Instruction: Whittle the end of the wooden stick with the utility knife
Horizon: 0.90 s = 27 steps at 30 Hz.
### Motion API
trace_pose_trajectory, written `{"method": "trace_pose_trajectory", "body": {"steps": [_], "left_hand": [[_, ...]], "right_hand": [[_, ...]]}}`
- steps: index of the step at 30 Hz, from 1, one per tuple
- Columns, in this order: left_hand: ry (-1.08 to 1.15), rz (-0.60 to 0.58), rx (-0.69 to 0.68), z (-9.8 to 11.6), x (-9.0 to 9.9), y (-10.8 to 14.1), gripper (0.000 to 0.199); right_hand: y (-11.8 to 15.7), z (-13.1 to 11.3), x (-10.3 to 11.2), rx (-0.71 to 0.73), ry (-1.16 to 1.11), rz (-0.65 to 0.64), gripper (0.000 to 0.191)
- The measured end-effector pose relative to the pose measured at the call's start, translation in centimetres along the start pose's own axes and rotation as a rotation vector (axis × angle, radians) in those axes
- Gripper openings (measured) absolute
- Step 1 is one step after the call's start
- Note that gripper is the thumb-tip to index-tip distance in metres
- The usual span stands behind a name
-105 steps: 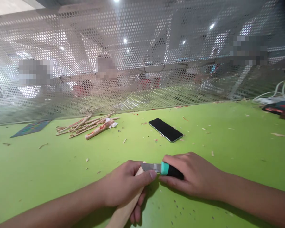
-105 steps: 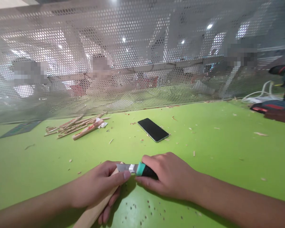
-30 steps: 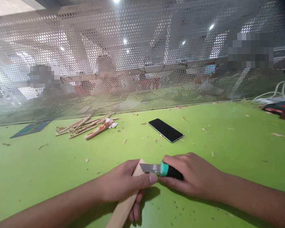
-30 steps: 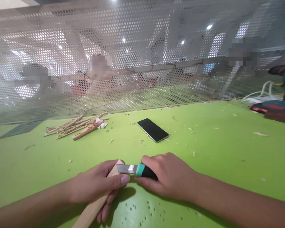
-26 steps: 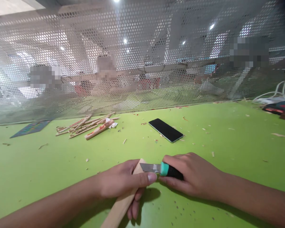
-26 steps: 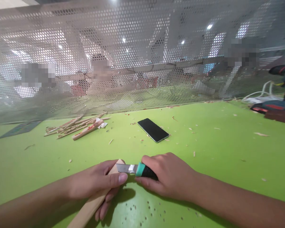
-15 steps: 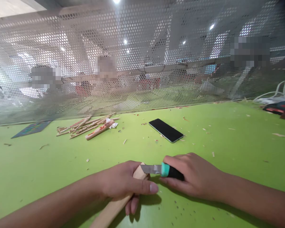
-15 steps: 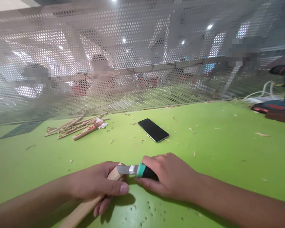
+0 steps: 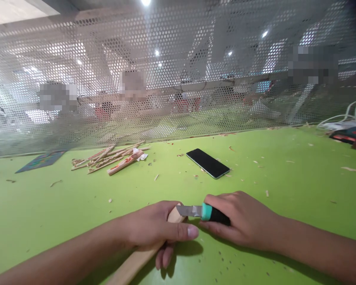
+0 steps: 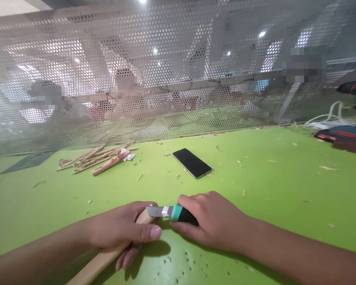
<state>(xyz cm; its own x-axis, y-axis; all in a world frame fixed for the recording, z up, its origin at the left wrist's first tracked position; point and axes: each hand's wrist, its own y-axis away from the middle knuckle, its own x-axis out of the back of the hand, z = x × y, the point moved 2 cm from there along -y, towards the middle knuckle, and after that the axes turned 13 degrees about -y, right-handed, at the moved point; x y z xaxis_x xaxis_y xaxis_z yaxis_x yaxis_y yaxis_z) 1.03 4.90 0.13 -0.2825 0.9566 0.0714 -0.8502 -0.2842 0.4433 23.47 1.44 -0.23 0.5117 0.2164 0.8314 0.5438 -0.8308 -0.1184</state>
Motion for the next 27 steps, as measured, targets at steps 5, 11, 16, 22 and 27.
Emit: {"method": "trace_pose_trajectory", "body": {"steps": [5,11,16,22,27], "left_hand": [[0.006,0.049,0.010,-0.21,-0.31,-0.23,0.047],[0.004,0.091,0.027,0.08,-0.58,-0.28,0.054],[-0.006,0.104,0.041,-0.08,-0.56,-0.38,0.058],[-0.028,0.085,0.035,-0.09,-0.47,-0.30,0.048],[-0.025,0.064,0.028,-0.09,-0.45,-0.19,0.036]], "right_hand": [[-0.18,-0.03,0.05,-0.006,-0.014,0.001,0.044],[-0.12,-0.03,0.03,0.010,-0.008,0.015,0.045],[-0.09,0.01,0.00,0.021,-0.008,0.016,0.045],[-0.10,0.00,0.04,0.024,0.000,0.017,0.046],[-0.06,0.09,-0.07,0.012,0.003,0.012,0.046]]}}
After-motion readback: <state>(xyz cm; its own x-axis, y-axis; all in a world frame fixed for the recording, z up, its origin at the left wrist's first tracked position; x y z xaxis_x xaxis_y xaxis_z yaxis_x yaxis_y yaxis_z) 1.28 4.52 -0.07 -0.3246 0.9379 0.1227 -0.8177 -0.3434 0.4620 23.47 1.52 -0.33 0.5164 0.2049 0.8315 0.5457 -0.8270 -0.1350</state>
